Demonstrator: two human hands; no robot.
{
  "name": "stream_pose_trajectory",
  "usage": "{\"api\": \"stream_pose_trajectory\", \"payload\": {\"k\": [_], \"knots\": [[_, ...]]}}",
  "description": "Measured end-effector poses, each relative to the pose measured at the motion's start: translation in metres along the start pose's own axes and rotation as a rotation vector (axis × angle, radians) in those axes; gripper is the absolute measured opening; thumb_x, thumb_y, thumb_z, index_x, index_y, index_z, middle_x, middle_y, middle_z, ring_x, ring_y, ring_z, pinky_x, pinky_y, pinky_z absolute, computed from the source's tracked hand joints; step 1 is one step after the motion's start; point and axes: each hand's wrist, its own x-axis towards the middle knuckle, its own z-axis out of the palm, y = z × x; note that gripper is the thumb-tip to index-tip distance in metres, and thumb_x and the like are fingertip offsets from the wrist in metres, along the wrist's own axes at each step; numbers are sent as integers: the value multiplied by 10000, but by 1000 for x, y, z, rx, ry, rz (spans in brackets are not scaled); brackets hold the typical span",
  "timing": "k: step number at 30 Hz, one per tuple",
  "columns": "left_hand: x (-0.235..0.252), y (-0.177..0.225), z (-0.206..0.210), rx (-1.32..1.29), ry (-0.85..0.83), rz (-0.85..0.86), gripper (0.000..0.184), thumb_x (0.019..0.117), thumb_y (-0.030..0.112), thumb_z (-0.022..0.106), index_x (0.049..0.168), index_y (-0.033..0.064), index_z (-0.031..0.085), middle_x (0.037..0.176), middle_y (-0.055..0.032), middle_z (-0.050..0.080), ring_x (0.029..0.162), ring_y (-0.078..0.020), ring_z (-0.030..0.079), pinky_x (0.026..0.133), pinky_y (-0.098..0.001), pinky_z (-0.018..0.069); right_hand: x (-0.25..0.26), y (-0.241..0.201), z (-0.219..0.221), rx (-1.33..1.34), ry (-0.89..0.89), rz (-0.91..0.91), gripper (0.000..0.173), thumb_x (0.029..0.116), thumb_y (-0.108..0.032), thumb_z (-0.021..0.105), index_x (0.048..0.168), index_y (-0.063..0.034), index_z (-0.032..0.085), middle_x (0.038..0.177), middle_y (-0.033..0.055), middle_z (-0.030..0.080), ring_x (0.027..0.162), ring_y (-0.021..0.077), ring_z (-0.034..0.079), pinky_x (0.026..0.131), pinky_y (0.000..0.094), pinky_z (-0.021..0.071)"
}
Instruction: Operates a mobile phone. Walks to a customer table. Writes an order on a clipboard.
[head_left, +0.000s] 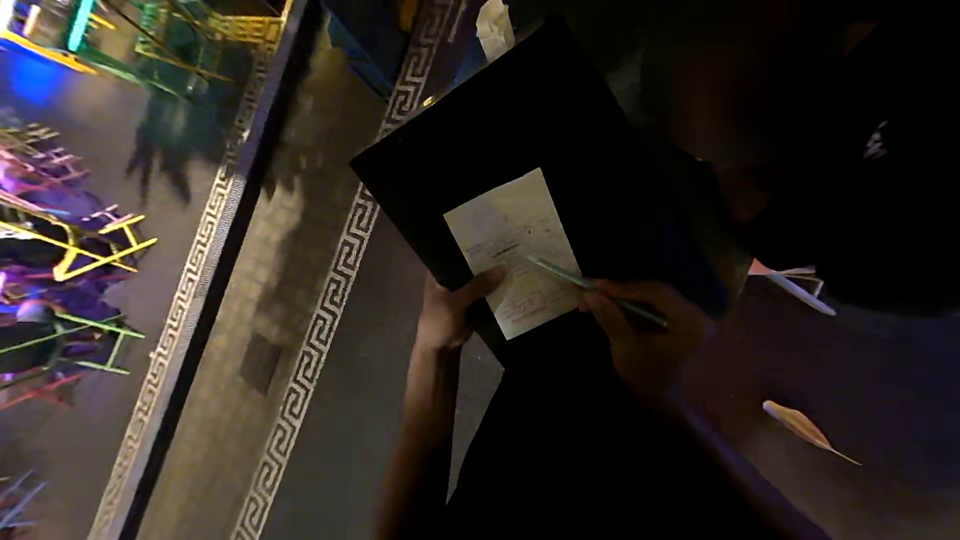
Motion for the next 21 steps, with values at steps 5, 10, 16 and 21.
{"api": "stream_pose_trajectory", "payload": {"k": [5, 10, 16, 21], "knots": [[-10, -2, 1, -3, 40, -34, 279, 874, 3, 715, 1138, 83, 670, 978, -82, 763, 837, -163, 745, 763, -352, 637, -5, -6, -3, -22, -3, 7, 117, 882, -84, 787, 965, -17, 736, 944, 63, 787, 742, 114, 749, 628, 233, 641], [-16, -4, 1, -53, 61, -37, 225, 934, 97, 680, 1153, 142, 656, 974, -51, 762, 830, -139, 744, 746, -329, 636, -11, -9, -2, 19, -22, 13, 100, 900, -66, 763, 981, -20, 726, 983, 73, 788, 727, 122, 747, 623, 237, 641], [-22, -5, 0, -112, 93, -46, 239, 969, 242, 689, 1186, 178, 613, 972, -23, 750, 834, -115, 737, 746, -306, 633, -14, -14, -2, -40, -18, 33, 105, 908, -82, 759, 995, -29, 733, 938, 48, 784, 704, 77, 725, 591, 192, 608], [-24, -2, 7, -101, 221, -120, 248, 1004, 323, 627, 1199, 169, 638, 1008, -33, 747, 863, -123, 737, 746, -320, 637, -15, -11, -2, -96, -23, 22, 118, 910, -130, 770, 1002, -64, 739, 906, 14, 777, 706, 68, 720, 580, 195, 603]]}}
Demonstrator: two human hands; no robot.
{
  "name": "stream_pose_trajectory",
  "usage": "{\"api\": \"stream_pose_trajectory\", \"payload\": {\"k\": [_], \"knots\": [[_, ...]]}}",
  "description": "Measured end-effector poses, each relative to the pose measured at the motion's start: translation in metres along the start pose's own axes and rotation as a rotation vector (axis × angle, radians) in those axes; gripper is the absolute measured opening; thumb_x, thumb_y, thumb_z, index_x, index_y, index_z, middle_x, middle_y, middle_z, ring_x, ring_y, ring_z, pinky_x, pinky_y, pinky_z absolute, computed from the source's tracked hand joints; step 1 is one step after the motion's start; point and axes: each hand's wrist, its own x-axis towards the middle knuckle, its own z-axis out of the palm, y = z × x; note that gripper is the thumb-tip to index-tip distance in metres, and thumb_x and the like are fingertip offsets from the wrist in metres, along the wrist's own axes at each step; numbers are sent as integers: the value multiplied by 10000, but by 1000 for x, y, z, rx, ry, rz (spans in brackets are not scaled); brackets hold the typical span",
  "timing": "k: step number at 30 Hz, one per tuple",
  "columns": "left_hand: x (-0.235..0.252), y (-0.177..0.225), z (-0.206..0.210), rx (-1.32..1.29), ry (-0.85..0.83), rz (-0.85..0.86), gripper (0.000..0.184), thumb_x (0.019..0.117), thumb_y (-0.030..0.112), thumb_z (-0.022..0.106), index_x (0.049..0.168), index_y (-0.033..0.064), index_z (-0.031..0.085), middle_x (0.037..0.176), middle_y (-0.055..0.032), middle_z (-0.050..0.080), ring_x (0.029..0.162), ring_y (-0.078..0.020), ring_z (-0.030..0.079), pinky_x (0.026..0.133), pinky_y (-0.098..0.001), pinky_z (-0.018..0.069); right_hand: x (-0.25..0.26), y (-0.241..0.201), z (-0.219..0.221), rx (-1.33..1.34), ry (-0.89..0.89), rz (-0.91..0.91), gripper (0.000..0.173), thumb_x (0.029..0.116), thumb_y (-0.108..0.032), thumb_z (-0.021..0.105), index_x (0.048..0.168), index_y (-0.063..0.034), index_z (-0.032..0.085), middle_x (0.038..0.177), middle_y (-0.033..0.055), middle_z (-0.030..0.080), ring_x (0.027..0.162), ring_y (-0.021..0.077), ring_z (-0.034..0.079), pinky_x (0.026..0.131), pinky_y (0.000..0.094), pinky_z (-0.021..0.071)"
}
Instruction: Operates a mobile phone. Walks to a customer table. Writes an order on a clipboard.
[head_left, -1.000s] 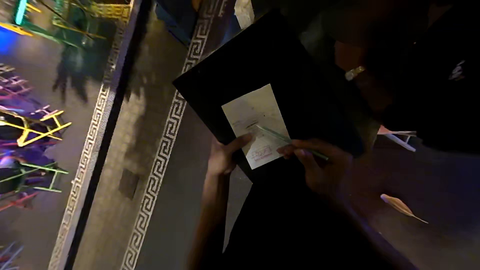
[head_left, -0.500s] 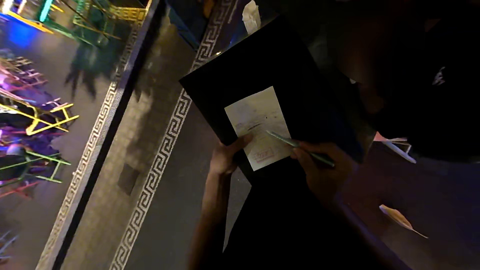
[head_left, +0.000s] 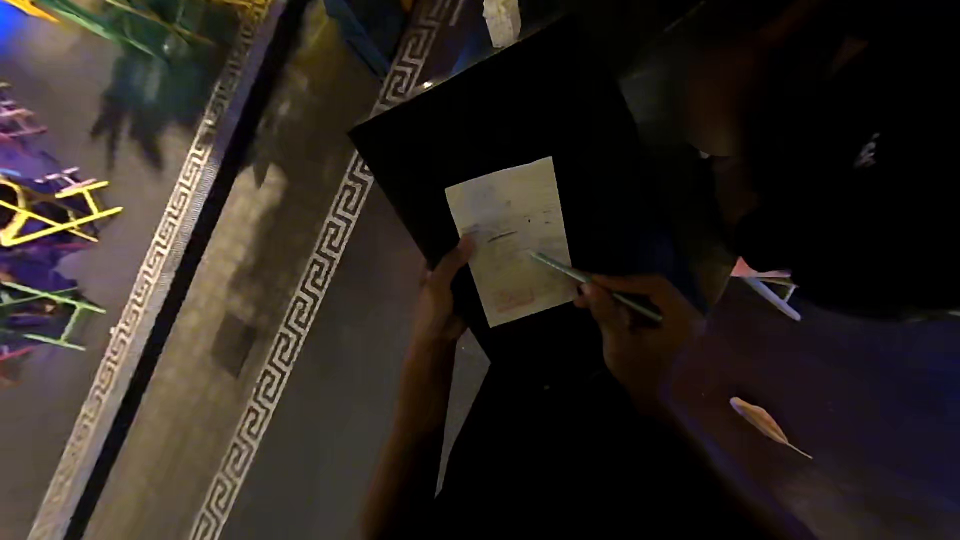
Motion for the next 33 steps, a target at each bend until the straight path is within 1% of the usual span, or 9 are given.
{"api": "stream_pose_trajectory", "payload": {"k": [2, 5, 8, 12, 14, 18, 22, 26, 33], "knots": [[0, 0, 2, 4, 52, -5, 232, 1007, 290, 616, 1188, 148, 639, 988, -48, 744, 841, -135, 737, 726, -330, 637, 0, 4, 2, 34, 8, 3, 120, 907, -123, 770, 1002, -61, 733, 907, 23, 779, 711, 82, 725, 578, 202, 601], [-1, 2, 4, 20, 88, 11, 210, 1014, 255, 605, 1189, 141, 626, 965, -50, 744, 813, -140, 739, 704, -331, 640, 1, 1, 4, 121, -31, 29, 153, 928, -118, 740, 1058, -38, 726, 940, 57, 778, 788, 151, 753, 660, 273, 647], [-1, 3, 2, 32, 67, 41, 214, 1015, 273, 609, 1188, 149, 628, 956, -39, 742, 807, -130, 735, 702, -324, 637, -2, -6, 10, 242, -65, 23, 121, 968, -137, 706, 1061, -60, 714, 903, 68, 784, 780, 194, 772, 710, 327, 673], [-2, 4, 0, 30, 68, 70, 215, 1015, 264, 609, 1199, 153, 615, 957, -35, 740, 813, -122, 733, 709, -312, 635, -4, -5, 25, 406, -77, -9, 140, 1035, -249, 625, 1048, -110, 642, 853, 84, 758, 699, 238, 754, 644, 380, 669], [-4, 6, 0, 30, 76, 69, 218, 1017, 262, 606, 1205, 151, 613, 968, -36, 743, 823, -123, 736, 717, -314, 637, -3, -5, 28, 386, -104, -10, 144, 1043, -260, 612, 1048, -116, 598, 859, 94, 762, 699, 248, 757, 633, 381, 668], [-6, 8, -2, 35, 84, 48, 229, 1008, 282, 615, 1201, 159, 630, 972, -37, 746, 823, -127, 738, 712, -322, 638, -2, -2, 30, 338, -99, -25, 134, 971, -184, 713, 1013, -124, 601, 879, 78, 753, 740, 244, 758, 666, 381, 674], [-6, 10, -6, 41, 78, 60, 242, 1010, 252, 598, 1235, 164, 594, 987, -38, 742, 837, -133, 737, 719, -324, 638, 0, -3, 29, 254, -97, -45, 92, 1020, -197, 626, 999, -122, 577, 949, 67, 759, 846, 221, 763, 730, 349, 659], [-6, 10, -8, 38, 55, 69, 202, 1030, 233, 564, 1211, 156, 611, 982, -39, 743, 828, -128, 737, 716, -319, 638, 2, -4, 28, 228, -106, -40, 118, 1034, -216, 600, 997, -108, 568, 1000, 88, 754, 914, 251, 762, 771, 372, 661], [-6, 7, -11, 43, 27, 77, 209, 1033, 219, 539, 1228, 166, 590, 985, -30, 746, 830, -121, 738, 713, -313, 638, 3, -6, 26, 213, -128, -30, 119, 1035, -216, 602, 999, -107, 572, 1027, 81, 757, 905, 221, 761, 753, 331, 653]]}}
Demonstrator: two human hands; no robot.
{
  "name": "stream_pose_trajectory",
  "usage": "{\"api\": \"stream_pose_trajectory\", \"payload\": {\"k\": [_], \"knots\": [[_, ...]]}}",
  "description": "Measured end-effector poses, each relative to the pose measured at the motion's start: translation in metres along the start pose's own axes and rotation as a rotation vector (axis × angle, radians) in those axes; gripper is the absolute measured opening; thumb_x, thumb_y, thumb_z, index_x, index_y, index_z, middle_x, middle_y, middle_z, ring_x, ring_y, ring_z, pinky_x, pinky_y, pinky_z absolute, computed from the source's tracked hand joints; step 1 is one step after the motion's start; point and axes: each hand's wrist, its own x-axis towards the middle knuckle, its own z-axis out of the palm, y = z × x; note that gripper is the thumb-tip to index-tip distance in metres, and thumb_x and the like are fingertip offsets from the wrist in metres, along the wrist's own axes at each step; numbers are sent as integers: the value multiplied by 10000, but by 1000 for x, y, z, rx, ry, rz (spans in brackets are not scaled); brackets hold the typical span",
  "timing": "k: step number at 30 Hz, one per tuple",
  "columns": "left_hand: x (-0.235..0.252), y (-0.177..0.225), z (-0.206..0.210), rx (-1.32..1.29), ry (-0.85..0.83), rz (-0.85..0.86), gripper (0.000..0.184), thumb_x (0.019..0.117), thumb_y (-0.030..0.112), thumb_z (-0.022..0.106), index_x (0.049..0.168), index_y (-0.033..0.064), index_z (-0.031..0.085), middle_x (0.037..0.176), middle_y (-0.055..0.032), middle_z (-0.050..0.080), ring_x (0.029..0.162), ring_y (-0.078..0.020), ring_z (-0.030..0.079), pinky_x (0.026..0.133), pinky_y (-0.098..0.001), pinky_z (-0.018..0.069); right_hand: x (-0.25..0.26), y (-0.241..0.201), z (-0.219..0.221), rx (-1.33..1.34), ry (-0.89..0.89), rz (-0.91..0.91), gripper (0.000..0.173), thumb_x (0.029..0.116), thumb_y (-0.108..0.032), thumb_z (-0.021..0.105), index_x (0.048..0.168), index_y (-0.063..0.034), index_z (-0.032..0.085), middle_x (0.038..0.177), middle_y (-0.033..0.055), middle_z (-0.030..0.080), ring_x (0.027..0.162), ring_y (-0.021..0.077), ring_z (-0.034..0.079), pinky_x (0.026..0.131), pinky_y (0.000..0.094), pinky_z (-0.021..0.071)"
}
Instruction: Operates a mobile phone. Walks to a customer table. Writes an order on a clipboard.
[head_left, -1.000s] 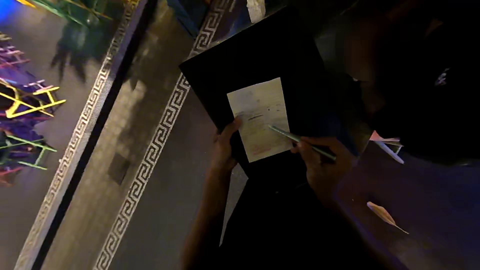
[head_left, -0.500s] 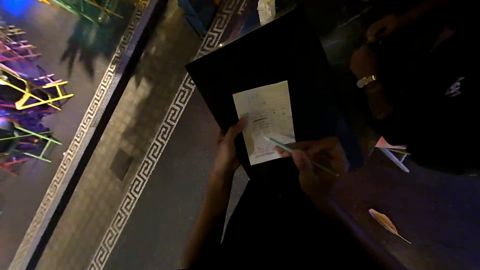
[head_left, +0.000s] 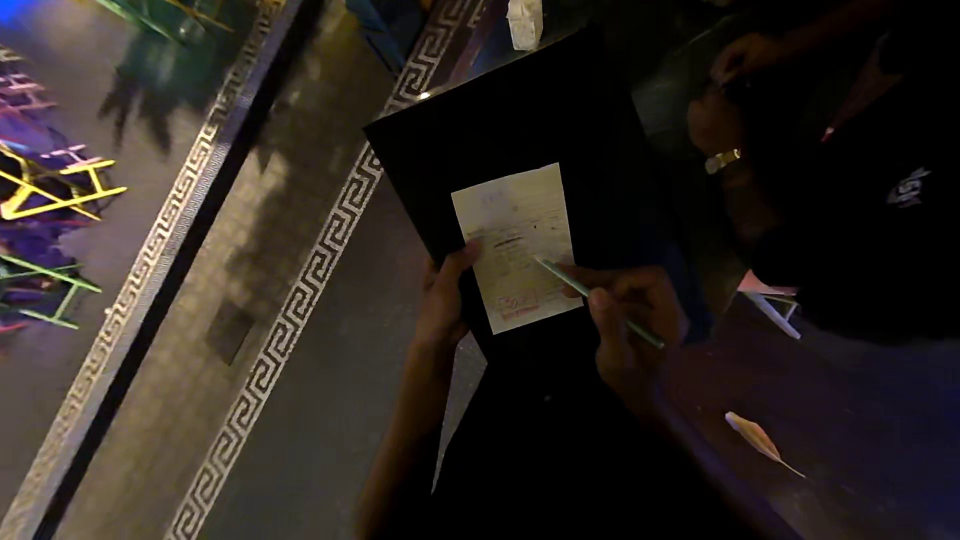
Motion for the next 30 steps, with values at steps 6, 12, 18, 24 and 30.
{"api": "stream_pose_trajectory", "payload": {"k": [6, 12, 18, 24, 30], "knots": [[-1, -2, 1, 1, -8, 0, 189, 1038, 229, 556, 1210, 170, 609, 964, -32, 751, 805, -121, 743, 697, -309, 642, -1, 3, -2, 28, -12, 18, 117, 1036, -211, 607, 1033, -96, 588, 1029, 86, 749, 918, 222, 753, 762, 338, 650], [-3, -6, -3, 29, -63, 13, 212, 1017, 245, 629, 1215, 169, 630, 978, -38, 752, 804, -128, 744, 709, -312, 643, -4, 4, -4, 38, -16, 31, 124, 1034, -224, 615, 1031, -103, 587, 1028, 78, 749, 922, 221, 755, 767, 337, 651], [-7, -5, -3, 35, -52, -6, 187, 1038, 279, 589, 1199, 200, 642, 971, -21, 750, 793, -109, 740, 689, -301, 640, -3, 2, -5, 12, -7, 27, 115, 1043, -243, 599, 1044, -130, 577, 1048, 62, 747, 936, 225, 753, 768, 355, 654], [-9, -1, 6, 47, 34, -6, 151, 1046, 218, 554, 1162, 182, 643, 948, -7, 758, 800, -102, 743, 699, -297, 643, -5, 0, -1, -102, 119, 8, 82, 1036, -205, 607, 1065, -133, 580, 1100, 25, 723, 1026, 203, 735, 836, 357, 654], [-8, 0, 7, 64, 56, -36, 207, 1025, 317, 609, 1186, 192, 645, 954, -16, 745, 791, -108, 735, 686, -307, 637, -14, -2, 2, -211, -186, -37, 315, 1060, -254, 520, 1215, -44, 697, 1269, 102, 711, 1114, 170, 700, 855, 304, 617]]}}
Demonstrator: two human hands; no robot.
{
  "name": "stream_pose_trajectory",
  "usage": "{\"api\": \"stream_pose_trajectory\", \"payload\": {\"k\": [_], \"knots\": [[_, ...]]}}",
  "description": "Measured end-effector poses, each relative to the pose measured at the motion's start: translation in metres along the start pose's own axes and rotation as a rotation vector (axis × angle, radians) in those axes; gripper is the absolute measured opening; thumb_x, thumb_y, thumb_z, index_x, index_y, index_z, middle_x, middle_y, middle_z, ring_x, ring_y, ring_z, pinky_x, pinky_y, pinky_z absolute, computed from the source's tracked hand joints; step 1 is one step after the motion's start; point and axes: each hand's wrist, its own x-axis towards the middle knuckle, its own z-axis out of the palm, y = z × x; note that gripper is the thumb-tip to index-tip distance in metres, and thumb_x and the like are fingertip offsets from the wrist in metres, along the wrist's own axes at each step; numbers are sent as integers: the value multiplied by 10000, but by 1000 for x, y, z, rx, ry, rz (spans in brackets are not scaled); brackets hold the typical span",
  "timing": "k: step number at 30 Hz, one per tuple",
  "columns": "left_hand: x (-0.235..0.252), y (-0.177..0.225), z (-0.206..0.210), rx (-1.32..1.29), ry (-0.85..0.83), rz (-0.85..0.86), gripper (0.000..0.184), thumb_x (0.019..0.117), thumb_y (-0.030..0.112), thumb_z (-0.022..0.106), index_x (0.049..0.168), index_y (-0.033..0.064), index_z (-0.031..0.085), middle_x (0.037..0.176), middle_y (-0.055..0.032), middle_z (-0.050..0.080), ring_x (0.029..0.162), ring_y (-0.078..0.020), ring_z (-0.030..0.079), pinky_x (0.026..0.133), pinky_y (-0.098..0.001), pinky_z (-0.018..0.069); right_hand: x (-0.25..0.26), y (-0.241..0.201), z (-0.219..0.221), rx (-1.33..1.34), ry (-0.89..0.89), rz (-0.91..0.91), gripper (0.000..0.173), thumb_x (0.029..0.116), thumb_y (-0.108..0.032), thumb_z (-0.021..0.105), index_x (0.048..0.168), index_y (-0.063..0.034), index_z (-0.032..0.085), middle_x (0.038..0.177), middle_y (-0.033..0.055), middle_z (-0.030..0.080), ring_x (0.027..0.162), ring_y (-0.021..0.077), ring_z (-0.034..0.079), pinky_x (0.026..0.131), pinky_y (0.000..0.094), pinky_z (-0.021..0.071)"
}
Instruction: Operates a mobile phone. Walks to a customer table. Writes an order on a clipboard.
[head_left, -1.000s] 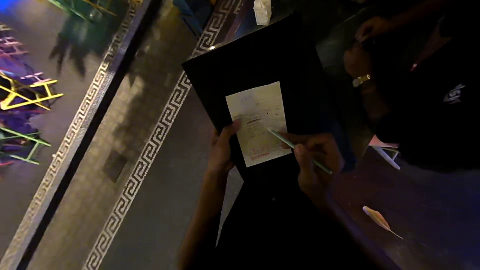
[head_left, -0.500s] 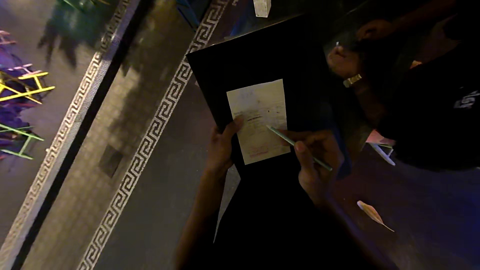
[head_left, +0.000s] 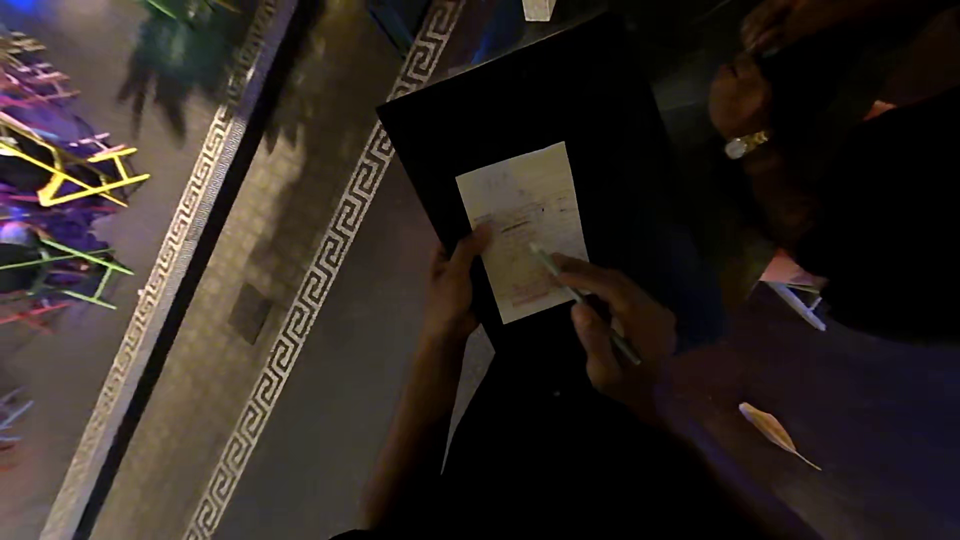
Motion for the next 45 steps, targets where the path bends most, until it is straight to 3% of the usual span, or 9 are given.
{"api": "stream_pose_trajectory", "payload": {"k": [5, 8, 12, 29, 33, 36, 41, 45], "knots": [[-1, 4, 3, 0, -22, 37, 211, 1037, 329, 587, 1195, 200, 640, 967, -12, 746, 807, -105, 737, 696, -300, 637, 2, 3, 2, -36, 1, -69, 260, 1022, -196, 561, 1145, -52, 739, 1207, 88, 738, 1200, 251, 674, 984, 424, 602], [0, 6, 3, 5, -11, 32, 219, 1034, 335, 588, 1206, 206, 627, 974, -11, 741, 813, -102, 735, 699, -303, 636, 4, 3, -1, -83, 4, -64, 265, 1025, -231, 553, 1153, -100, 744, 1207, 33, 745, 1243, 236, 640, 1036, 457, 531], [3, 7, 6, -32, -25, 61, 164, 1053, 246, 537, 1175, 185, 629, 969, -6, 751, 826, -99, 739, 727, -296, 639, 5, 4, -1, -87, 17, -62, 277, 1029, -241, 544, 1150, -101, 749, 1207, 26, 746, 1244, 217, 639, 1071, 479, 498], [5, 10, 3, -39, 10, 66, 157, 1055, 233, 535, 1173, 187, 628, 965, 0, 755, 829, -97, 741, 731, -296, 640, 6, 11, -4, -115, 75, -16, 289, 1032, -226, 543, 1221, -110, 729, 1294, 60, 710, 1240, 224, 645, 1026, 460, 536], [4, 8, -1, -14, 19, 36, 207, 1034, 316, 585, 1195, 197, 640, 970, -16, 745, 813, -107, 737, 699, -301, 636, 5, 10, -6, -139, 72, 8, 292, 1032, -221, 546, 1235, -103, 719, 1308, 66, 700, 1258, 233, 632, 1047, 470, 529], [4, 8, -1, 7, 47, 6, 234, 1025, 346, 595, 1195, 190, 633, 958, -19, 742, 812, -110, 735, 691, -303, 635, 2, 9, -2, -160, 90, -21, 268, 1013, -220, 575, 1209, -110, 720, 1264, 51, 721, 1289, 250, 616, 1119, 548, 465], [6, 8, -5, 4, -4, 35, 198, 1031, 315, 581, 1174, 192, 640, 945, -8, 745, 796, -96, 733, 684, -291, 631, -3, 8, 7, -139, -25, -131, 252, 1022, -259, 568, 1160, -126, 732, 1204, 29, 744, 1289, 212, 617, 1190, 616, 345], [7, 9, -6, -21, -21, 35, 195, 1043, 311, 565, 1169, 188, 649, 952, -18, 747, 799, -102, 736, 692, -296, 634, -3, 7, 7, -160, -48, -106, 259, 1027, -225, 559, 1176, -102, 731, 1212, 34, 745, 1285, 214, 626, 1197, 613, 357]]}}
